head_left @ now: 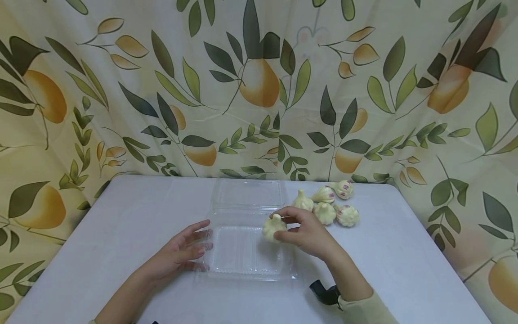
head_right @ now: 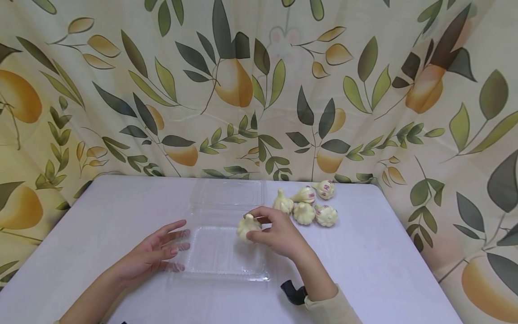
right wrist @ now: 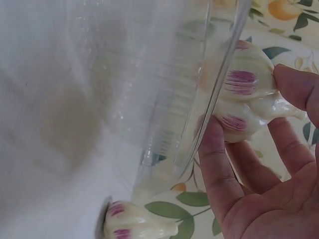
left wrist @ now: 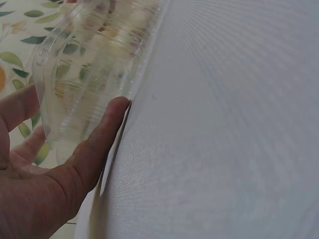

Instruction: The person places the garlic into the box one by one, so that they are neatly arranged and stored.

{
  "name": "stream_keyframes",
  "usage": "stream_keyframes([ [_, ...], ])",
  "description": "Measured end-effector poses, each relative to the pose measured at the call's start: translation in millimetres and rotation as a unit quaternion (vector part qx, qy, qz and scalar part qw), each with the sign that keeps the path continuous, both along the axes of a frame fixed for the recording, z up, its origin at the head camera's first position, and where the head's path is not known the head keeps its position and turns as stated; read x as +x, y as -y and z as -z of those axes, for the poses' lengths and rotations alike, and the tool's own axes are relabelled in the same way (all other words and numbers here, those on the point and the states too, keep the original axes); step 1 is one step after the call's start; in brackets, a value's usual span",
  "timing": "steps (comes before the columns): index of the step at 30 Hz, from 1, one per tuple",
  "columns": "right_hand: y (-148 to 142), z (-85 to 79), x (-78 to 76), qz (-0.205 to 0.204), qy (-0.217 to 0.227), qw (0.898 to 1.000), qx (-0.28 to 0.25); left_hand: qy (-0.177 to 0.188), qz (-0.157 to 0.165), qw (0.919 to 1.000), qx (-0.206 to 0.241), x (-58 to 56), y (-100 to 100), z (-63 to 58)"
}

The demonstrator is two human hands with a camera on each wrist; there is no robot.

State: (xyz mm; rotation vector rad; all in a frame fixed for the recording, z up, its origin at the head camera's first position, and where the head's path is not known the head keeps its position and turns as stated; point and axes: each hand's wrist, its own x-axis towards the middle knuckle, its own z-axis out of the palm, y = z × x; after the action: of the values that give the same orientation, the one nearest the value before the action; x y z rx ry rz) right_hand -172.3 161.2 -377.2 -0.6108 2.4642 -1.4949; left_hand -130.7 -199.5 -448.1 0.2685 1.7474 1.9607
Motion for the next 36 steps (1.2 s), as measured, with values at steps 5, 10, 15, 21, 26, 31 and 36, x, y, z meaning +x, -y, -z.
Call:
stream_keyframes([
  [5, 6, -1.5, 0.5, -0.011, -0.004, 1.000, -0.001, 0.003, -0.003, 1.0000, 0.000, 0.5, 0, -0.6],
  [10, 12, -1.2, 0.6, -0.026, -0.001, 1.000, -0.007, 0.007, -0.008, 0.9999, -0.005, 0.6, -1, -1.0],
  [15, 20, 0.0, 1.5, -0.040, 0.002, 0.999, -0.016, 0.006, -0.008, 0.9999, -0.003, 0.4, -1, 0.4],
  [21, 27, 0.3, 3.4, -0.049, 0.003, 0.999, -0.016, 0.005, -0.006, 1.0000, 0.001, 0.6, 0, 0.9],
  [26, 32, 0.8, 3.5, -0.056, 0.003, 0.998, -0.022, 0.010, -0.010, 0.9999, -0.008, 0.5, -1, -1.8],
  [31, 39, 0.0, 5.8, -0.059, 0.012, 0.998, -0.028, 0.012, -0.009, 0.9999, -0.007, 0.0, -1, -1.9],
  [36, 47, 1.9, 7.1, -0.063, 0.016, 0.998, -0.020, 0.012, -0.008, 0.9999, -0.007, -0.9, 0, -0.7],
])
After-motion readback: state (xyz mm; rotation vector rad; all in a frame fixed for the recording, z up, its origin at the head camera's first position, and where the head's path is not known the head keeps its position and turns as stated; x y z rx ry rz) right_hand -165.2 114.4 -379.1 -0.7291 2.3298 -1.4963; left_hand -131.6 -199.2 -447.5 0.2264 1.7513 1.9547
